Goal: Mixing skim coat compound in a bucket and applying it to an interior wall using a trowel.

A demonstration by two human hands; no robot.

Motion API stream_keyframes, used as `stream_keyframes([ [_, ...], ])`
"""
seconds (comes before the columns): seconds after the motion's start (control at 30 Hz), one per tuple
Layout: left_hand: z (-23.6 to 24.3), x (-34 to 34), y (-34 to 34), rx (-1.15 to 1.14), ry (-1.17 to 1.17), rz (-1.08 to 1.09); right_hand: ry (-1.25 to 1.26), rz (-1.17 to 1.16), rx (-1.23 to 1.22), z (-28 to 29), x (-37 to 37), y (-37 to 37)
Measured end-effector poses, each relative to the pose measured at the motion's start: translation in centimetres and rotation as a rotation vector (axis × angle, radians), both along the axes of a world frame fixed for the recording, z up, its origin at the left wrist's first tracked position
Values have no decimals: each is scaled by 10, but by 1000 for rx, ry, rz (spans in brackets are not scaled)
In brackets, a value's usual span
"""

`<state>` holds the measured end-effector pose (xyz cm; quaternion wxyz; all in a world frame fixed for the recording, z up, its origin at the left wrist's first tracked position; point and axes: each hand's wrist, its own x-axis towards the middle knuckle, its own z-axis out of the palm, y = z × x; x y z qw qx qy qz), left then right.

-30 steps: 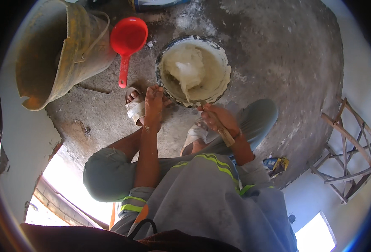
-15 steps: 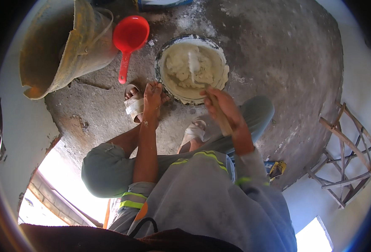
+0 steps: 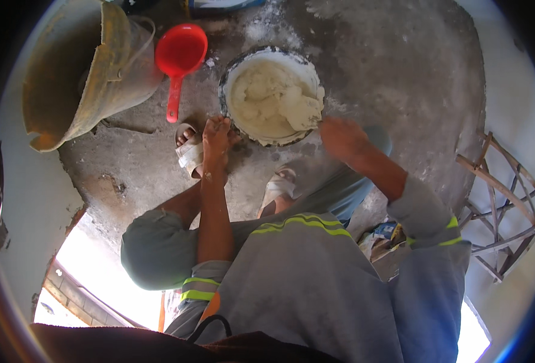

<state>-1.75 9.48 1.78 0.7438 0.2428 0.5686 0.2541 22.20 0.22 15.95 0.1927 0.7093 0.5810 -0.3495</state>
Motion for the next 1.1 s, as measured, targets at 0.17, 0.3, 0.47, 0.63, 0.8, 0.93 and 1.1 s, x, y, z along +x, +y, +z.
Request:
stream_keyframes([
  [0.17, -6, -10, -3, -18, 17, -37, -45, -306, 48, 22, -13, -17],
  [0.3, -2, -6, 1, -41, -9, -68, 77, -482, 85, 4, -19, -51],
  [0.47, 0, -5, 2, -47, 17, -44, 860, -1596, -137, 21, -60, -39],
  [0.63, 7, -5, 1, -38, 50, -62, 904, -1686, 5, -3, -73, -43],
  [0.8, 5, -3, 0, 7, 79, -107, 796, -1542, -50, -46, -44, 26],
  [0.93, 0, 4, 3, -1, -59, -51, 144, 82, 548, -91, -49, 9],
  [1.1, -8, -5, 0, 94, 29, -55, -55, -361, 160, -48, -104, 7],
])
